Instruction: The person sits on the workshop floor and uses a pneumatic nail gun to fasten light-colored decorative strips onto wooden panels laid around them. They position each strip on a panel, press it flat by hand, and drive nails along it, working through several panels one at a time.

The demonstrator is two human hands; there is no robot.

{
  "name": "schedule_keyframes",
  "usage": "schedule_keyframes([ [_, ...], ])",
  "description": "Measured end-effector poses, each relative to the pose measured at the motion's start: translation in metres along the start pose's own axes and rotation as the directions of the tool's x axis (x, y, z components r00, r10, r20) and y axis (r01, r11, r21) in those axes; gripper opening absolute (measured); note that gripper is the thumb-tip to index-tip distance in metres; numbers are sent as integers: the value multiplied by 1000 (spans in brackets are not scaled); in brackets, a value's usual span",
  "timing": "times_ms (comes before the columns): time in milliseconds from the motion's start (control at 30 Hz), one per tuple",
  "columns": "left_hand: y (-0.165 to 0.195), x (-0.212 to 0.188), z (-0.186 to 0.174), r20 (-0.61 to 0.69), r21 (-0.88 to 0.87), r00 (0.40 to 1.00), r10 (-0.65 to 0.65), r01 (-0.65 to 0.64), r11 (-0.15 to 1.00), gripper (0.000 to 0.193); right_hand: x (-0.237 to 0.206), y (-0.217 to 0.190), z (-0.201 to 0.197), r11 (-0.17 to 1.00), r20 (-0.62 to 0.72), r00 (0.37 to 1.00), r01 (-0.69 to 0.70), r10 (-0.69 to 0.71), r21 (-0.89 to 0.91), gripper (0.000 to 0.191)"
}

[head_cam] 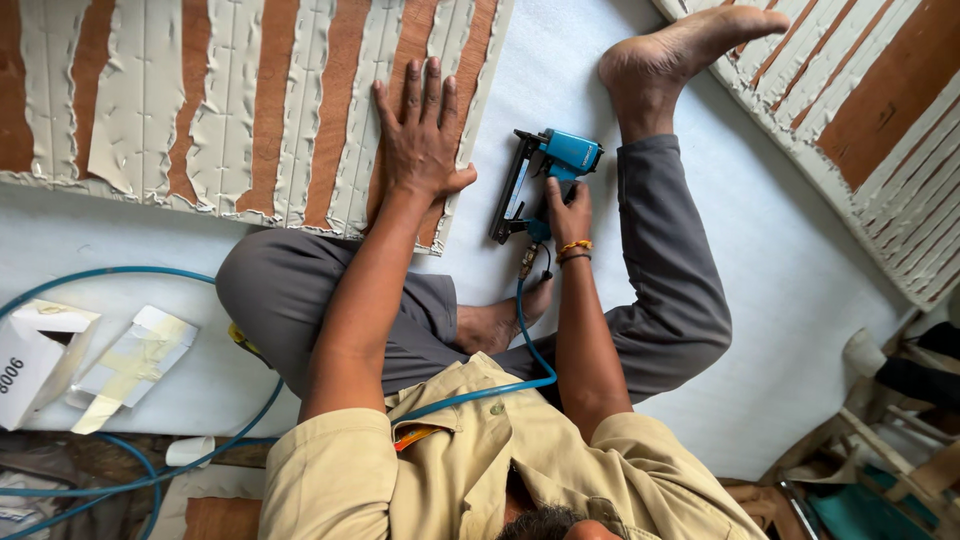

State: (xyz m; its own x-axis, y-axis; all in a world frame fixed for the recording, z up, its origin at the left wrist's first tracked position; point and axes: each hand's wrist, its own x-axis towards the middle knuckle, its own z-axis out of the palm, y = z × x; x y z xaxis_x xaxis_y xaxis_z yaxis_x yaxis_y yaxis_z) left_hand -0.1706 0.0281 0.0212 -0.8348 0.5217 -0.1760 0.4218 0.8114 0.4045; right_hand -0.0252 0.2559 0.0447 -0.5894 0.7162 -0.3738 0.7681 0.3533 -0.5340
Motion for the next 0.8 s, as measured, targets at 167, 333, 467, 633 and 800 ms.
schedule_keyframes([
  [167, -4, -1, -4, -12, 27, 1000, 2, -1, 1000, 132, 1, -15, -11, 934, 208, 978, -49, -27, 354, 35],
  [333, -6, 0, -3, 49, 20, 999, -20, 19, 1000, 135, -7, -45, -25, 848, 359, 933, -187, -4, 496, 35],
  [467, -6, -2, -6, 51, 43, 998, -22, 20, 999, 133, -1, -89, -41, 810, 507, 862, -284, -19, 513, 27],
  [633, -8, -3, -13, 66, 34, 997, -29, 27, 999, 129, 7, -161, -39, 787, 631, 760, -289, -157, 545, 21],
  [800, -13, -8, -16, 3, -59, 1000, 1, -1, 998, 128, 37, -213, 5, 810, 513, 841, -175, -173, 560, 19],
])
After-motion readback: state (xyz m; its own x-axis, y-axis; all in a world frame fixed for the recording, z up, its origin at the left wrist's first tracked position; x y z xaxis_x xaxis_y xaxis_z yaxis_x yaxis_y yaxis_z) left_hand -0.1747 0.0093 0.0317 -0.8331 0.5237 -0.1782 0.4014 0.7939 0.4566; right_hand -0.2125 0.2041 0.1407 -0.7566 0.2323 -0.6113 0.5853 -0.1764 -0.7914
